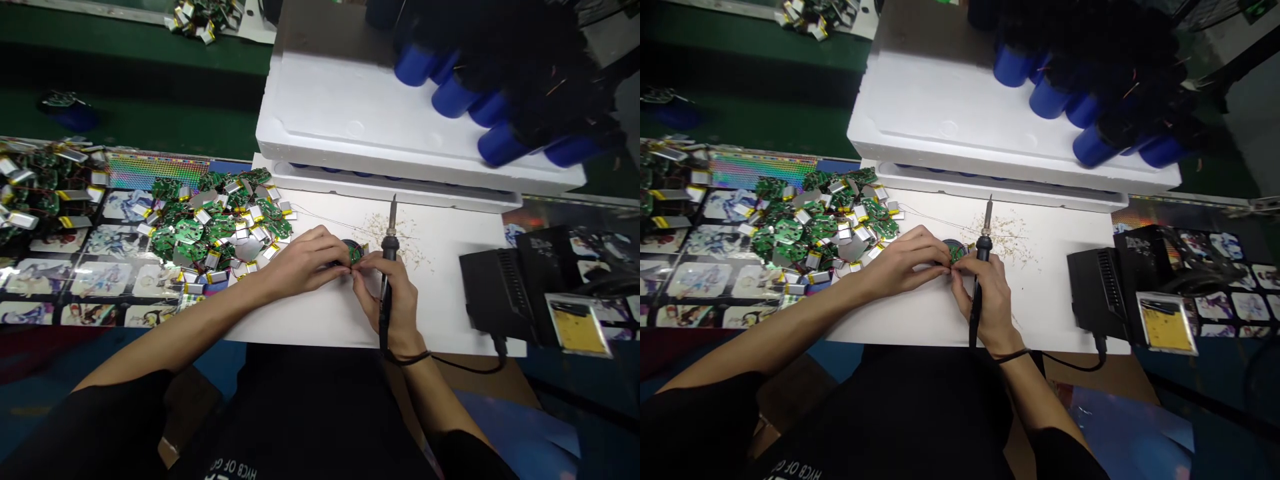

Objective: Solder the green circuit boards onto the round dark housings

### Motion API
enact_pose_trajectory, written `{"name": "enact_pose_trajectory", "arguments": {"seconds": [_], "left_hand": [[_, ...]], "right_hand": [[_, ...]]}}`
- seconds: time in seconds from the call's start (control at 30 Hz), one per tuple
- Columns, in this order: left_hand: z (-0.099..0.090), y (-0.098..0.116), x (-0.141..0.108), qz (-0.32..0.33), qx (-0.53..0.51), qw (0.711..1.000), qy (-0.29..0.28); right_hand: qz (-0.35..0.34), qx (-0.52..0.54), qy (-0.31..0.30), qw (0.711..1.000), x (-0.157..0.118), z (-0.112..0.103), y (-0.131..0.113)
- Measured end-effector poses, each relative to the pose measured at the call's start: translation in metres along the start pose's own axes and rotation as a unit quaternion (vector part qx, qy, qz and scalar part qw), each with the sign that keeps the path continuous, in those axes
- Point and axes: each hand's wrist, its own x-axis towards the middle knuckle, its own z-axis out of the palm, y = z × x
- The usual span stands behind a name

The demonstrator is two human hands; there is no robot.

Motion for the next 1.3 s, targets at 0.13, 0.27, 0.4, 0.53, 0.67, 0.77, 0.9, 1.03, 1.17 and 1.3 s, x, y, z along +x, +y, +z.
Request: {"name": "enact_pose_trajectory", "arguments": {"seconds": [0.13, 0.27, 0.4, 0.53, 0.67, 0.77, 0.9, 1.03, 1.17, 1.3], "left_hand": [[0.0, -0.001, 0.0, -0.022, -0.027, 0.999, -0.01], [-0.001, -0.002, 0.0, -0.002, -0.019, 1.0, -0.007], [-0.005, -0.001, 0.002, 0.024, 0.015, 0.999, -0.026], [-0.009, 0.002, 0.003, 0.031, 0.038, 0.998, -0.029], [-0.009, 0.003, 0.004, 0.039, 0.071, 0.996, -0.03], [-0.01, 0.005, 0.005, 0.036, 0.099, 0.993, -0.044], [-0.012, 0.009, 0.008, 0.037, 0.138, 0.988, -0.063], [-0.015, 0.01, 0.009, 0.041, 0.17, 0.981, -0.078], [-0.014, 0.009, 0.009, 0.051, 0.172, 0.981, -0.076], [-0.013, 0.009, 0.009, 0.05, 0.175, 0.98, -0.08]], "right_hand": [[-0.026, -0.031, 0.001, 0.999, -0.001, 0.0, -0.001], [-0.049, -0.053, -0.003, 0.997, -0.002, -0.002, 0.0], [-0.058, -0.056, -0.006, 0.997, 0.0, -0.002, 0.002], [-0.047, -0.039, -0.01, 0.998, -0.001, -0.003, 0.001], [0.005, 0.029, -0.002, 1.0, -0.007, -0.012, -0.005], [0.059, 0.096, 0.07, 0.991, -0.01, -0.024, -0.011], [0.14, 0.199, 0.173, 0.954, -0.009, -0.044, -0.018], [0.153, 0.185, 0.171, 0.956, -0.015, -0.063, -0.018], [0.108, 0.13, 0.104, 0.98, -0.034, -0.072, -0.013], [0.121, 0.064, 0.048, 0.989, -0.046, -0.072, -0.008]]}}
